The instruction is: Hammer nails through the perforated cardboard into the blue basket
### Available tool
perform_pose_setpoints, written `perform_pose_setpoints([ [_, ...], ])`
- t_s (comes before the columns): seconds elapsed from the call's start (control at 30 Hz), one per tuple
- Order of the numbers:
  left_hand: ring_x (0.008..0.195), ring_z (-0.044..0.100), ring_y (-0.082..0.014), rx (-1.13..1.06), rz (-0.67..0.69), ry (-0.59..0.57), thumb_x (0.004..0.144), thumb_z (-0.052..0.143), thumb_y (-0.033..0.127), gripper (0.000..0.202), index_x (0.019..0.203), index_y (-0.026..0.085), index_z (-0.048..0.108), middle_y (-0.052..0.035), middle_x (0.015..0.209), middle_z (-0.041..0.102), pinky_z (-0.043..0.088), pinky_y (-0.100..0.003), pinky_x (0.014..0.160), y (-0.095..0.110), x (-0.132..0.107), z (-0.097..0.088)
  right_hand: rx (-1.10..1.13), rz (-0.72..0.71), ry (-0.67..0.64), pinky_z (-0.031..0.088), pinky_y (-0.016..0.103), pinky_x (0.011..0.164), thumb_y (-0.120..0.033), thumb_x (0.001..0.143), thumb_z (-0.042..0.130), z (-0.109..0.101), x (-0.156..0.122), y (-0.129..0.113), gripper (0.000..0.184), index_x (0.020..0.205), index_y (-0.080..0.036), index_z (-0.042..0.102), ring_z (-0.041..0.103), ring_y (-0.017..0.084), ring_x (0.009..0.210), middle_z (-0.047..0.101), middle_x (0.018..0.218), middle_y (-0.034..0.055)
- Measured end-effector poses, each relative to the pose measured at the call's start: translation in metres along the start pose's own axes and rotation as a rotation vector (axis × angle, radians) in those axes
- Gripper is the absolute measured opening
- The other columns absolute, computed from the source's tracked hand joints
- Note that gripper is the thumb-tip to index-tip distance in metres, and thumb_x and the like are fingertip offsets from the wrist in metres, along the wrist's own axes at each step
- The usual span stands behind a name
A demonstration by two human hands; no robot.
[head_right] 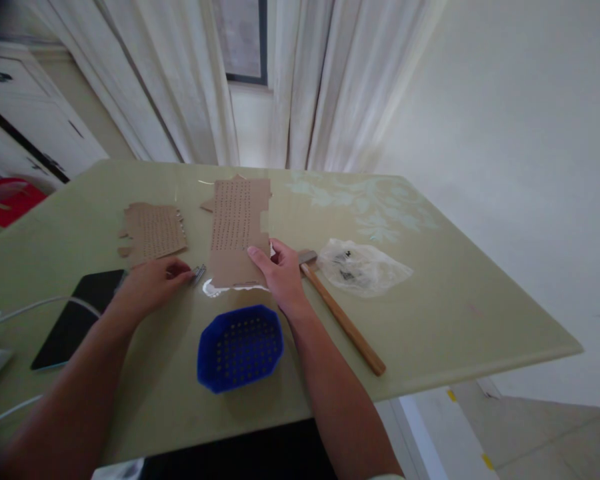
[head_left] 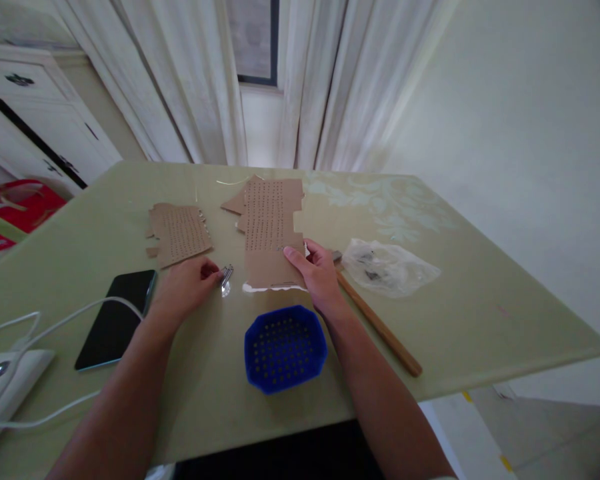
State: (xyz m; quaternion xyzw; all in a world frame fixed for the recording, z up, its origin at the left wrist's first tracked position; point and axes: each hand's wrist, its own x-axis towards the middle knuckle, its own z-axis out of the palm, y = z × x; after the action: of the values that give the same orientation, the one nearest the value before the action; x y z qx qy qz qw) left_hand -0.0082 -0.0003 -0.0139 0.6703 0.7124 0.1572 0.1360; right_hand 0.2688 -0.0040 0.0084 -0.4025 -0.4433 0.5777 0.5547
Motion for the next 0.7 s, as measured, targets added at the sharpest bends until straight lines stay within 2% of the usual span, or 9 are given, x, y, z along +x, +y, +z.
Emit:
perform_pose_setpoints([
  [0.23,0.082,0.075,-0.0337,0.008,0.013,-0.048,0.085,0.054,0.046,0.033,0.083,0.024,0.078,-0.0128,0.088,0.082,0.055,-0.041,0.076,0.008,0.001,-0.004,-0.008,0.016,0.002,0.061,0.034,0.068,-0.052,0.077,0.09,0.0,0.0,0.001,0.039,0.1,-0.022,0.078,0.076,0.022,0.074,0.083,0.092,0.0034],
  [0.33,0.082,0.074,-0.0307,-0.112,0.058,0.076,0.086,0.053,0.045,0.034,0.092,0.023,0.078,-0.0118,0.091,0.08,0.056,-0.04,0.078,0.024,-0.004,-0.003,0.055,0.056,-0.037,0.063,0.034,0.071,-0.05,0.076,0.092,0.001,0.0,0.0,0.041,0.101,-0.022,0.078,0.077,0.022,0.075,0.084,0.093,0.0034],
  [0.43,0.087,0.072,-0.0267,-0.411,0.229,0.181,0.076,0.054,0.03,0.034,0.1,0.022,0.077,-0.0095,0.101,0.079,0.06,-0.037,0.079,0.047,-0.015,0.001,0.136,0.119,-0.114,0.064,0.033,0.072,-0.049,0.074,0.095,0.001,-0.003,-0.003,0.043,0.103,-0.022,0.079,0.077,0.021,0.073,0.084,0.092,0.0032],
  [0.5,0.092,0.073,-0.0273,-0.576,0.317,0.181,0.062,0.054,0.022,0.037,0.092,0.021,0.076,-0.0077,0.1,0.078,0.062,-0.038,0.085,0.06,-0.025,0.005,0.175,0.155,-0.17,0.065,0.033,0.072,-0.049,0.074,0.095,0.001,-0.006,-0.005,0.045,0.105,-0.021,0.078,0.077,0.02,0.072,0.084,0.093,0.0036],
  [0.57,0.084,0.072,-0.0278,-0.693,0.332,0.182,0.054,0.053,0.021,0.032,0.079,0.021,0.072,-0.0057,0.087,0.077,0.063,-0.039,0.081,0.069,-0.032,0.007,0.207,0.175,-0.222,0.064,0.031,0.072,-0.047,0.076,0.095,0.001,-0.008,-0.006,0.044,0.107,-0.02,0.078,0.077,0.019,0.072,0.084,0.094,0.0038],
  [0.7,0.069,0.069,-0.0262,-0.791,0.333,0.265,0.053,0.06,0.023,0.016,0.068,0.022,0.065,-0.003,0.069,0.07,0.061,-0.036,0.065,0.077,-0.04,0.007,0.239,0.194,-0.298,0.063,0.028,0.073,-0.043,0.08,0.094,0.001,-0.01,-0.004,0.039,0.107,-0.019,0.08,0.077,0.017,0.073,0.084,0.093,0.0037],
])
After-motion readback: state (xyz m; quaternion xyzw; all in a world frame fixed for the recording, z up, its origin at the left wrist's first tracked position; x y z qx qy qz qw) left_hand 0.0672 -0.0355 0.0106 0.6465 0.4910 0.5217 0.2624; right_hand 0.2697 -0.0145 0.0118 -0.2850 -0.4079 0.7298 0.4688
